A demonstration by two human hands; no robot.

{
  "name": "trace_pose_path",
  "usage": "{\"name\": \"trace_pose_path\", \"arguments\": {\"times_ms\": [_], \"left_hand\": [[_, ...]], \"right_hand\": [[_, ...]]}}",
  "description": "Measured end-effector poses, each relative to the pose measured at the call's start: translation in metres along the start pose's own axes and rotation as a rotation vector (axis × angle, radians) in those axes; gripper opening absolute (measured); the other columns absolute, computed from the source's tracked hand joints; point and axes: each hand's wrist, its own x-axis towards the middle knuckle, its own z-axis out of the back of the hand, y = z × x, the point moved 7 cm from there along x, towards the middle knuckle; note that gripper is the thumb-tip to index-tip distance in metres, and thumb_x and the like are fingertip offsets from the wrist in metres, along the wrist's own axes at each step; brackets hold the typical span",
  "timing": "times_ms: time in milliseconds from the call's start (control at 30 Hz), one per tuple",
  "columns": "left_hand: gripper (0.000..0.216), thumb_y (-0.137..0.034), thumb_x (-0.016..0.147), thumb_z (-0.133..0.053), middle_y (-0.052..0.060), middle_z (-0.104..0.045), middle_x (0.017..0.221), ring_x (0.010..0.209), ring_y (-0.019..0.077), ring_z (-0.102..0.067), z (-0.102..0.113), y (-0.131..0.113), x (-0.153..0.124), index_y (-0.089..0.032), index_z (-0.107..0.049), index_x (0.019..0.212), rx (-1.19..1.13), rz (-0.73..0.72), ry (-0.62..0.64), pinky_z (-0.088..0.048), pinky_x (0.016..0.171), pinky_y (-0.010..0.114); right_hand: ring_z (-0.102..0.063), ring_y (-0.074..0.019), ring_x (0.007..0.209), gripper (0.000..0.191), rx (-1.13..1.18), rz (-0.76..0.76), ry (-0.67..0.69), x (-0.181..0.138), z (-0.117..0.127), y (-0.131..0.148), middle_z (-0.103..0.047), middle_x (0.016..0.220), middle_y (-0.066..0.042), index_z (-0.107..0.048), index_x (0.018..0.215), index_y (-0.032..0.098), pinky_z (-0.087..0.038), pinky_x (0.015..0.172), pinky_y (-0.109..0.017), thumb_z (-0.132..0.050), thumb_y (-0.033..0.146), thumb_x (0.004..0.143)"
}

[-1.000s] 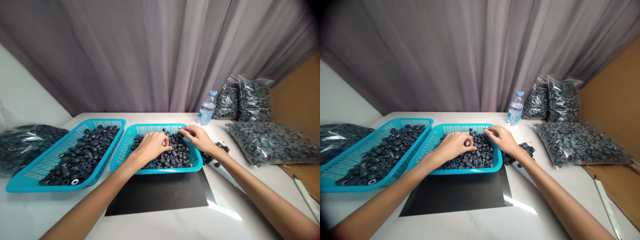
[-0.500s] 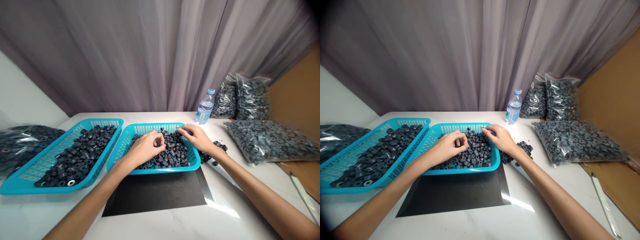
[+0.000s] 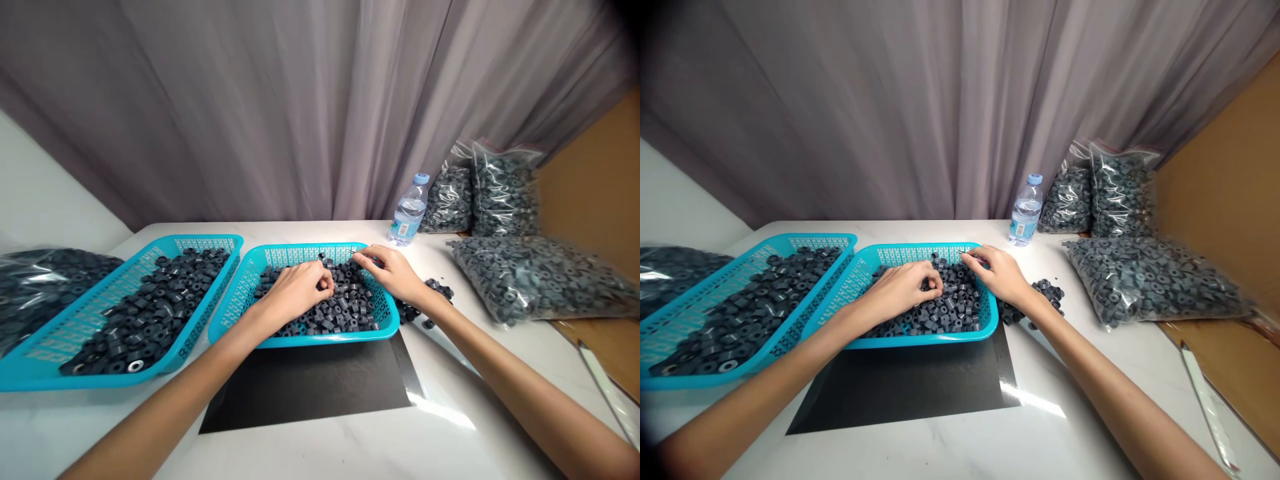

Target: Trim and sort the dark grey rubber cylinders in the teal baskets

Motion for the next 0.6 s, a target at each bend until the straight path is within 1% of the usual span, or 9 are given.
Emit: {"name": "trace_pose_path", "arguments": {"times_ms": [133,233,300,400,467,533,600], "left_hand": [[0.011,-0.023,0.085,-0.057,0.002,-0.065,0.091,0.084,0.0219,-0.062,0.005,0.0,-0.003,-0.022,-0.067,0.081,-0.009,-0.007,-0.02,-0.044,0.071,0.032],[0.009,-0.024,0.086,-0.055,0.003,-0.062,0.094,0.089,0.0221,-0.062,0.009,0.005,-0.007,-0.021,-0.063,0.083,-0.022,-0.014,-0.049,-0.047,0.078,0.034],[0.009,-0.024,0.086,-0.053,0.005,-0.061,0.096,0.09,0.0218,-0.062,0.014,0.01,-0.01,-0.02,-0.061,0.083,-0.057,-0.003,-0.095,-0.049,0.083,0.037],[0.007,-0.021,0.082,-0.056,0.007,-0.064,0.102,0.083,0.0196,-0.065,0.022,0.019,-0.018,-0.019,-0.055,0.075,-0.208,0.074,-0.209,-0.054,0.083,0.039],[0.013,-0.02,0.078,-0.06,0.008,-0.069,0.102,0.083,0.0197,-0.068,0.024,0.024,-0.026,-0.019,-0.05,0.07,-0.368,0.123,-0.259,-0.056,0.084,0.039],[0.018,-0.022,0.077,-0.064,0.007,-0.073,0.096,0.085,0.0208,-0.071,0.02,0.027,-0.033,-0.02,-0.048,0.069,-0.539,0.15,-0.25,-0.057,0.084,0.039],[0.02,-0.025,0.076,-0.067,0.006,-0.074,0.089,0.08,0.0207,-0.073,0.013,0.03,-0.041,-0.02,-0.049,0.07,-0.662,0.182,-0.202,-0.059,0.08,0.038]], "right_hand": [[-0.064,-0.0217,0.084,0.042,0.009,0.008,-0.006,0.0,0.001,0.001,-0.073,0.093,-0.006,-0.072,0.096,0.022,-0.045,0.078,-0.034,-0.046,0.055,0.1],[-0.064,-0.0218,0.083,0.043,0.011,0.007,-0.012,0.0,0.001,0.0,-0.073,0.093,-0.006,-0.072,0.096,0.023,-0.045,0.077,-0.035,-0.045,0.056,0.1],[-0.064,-0.0221,0.083,0.043,0.015,0.009,-0.013,0.0,0.0,0.0,-0.073,0.093,-0.006,-0.072,0.096,0.023,-0.045,0.077,-0.035,-0.045,0.056,0.1],[-0.064,-0.022,0.084,0.044,0.018,0.007,-0.013,0.0,0.0,-0.002,-0.073,0.094,-0.006,-0.072,0.096,0.023,-0.045,0.077,-0.034,-0.044,0.057,0.1],[-0.064,-0.0217,0.083,0.044,0.019,0.002,-0.012,-0.001,-0.001,-0.003,-0.073,0.094,-0.006,-0.072,0.096,0.023,-0.045,0.077,-0.034,-0.044,0.057,0.1],[-0.064,-0.0219,0.083,0.045,0.019,-0.002,-0.01,-0.001,-0.001,-0.003,-0.073,0.094,-0.006,-0.072,0.097,0.022,-0.044,0.076,-0.034,-0.044,0.057,0.1],[-0.064,-0.0223,0.083,0.045,0.02,-0.005,-0.012,-0.002,-0.001,-0.003,-0.073,0.094,-0.006,-0.072,0.096,0.022,-0.044,0.076,-0.035,-0.044,0.058,0.099]]}}
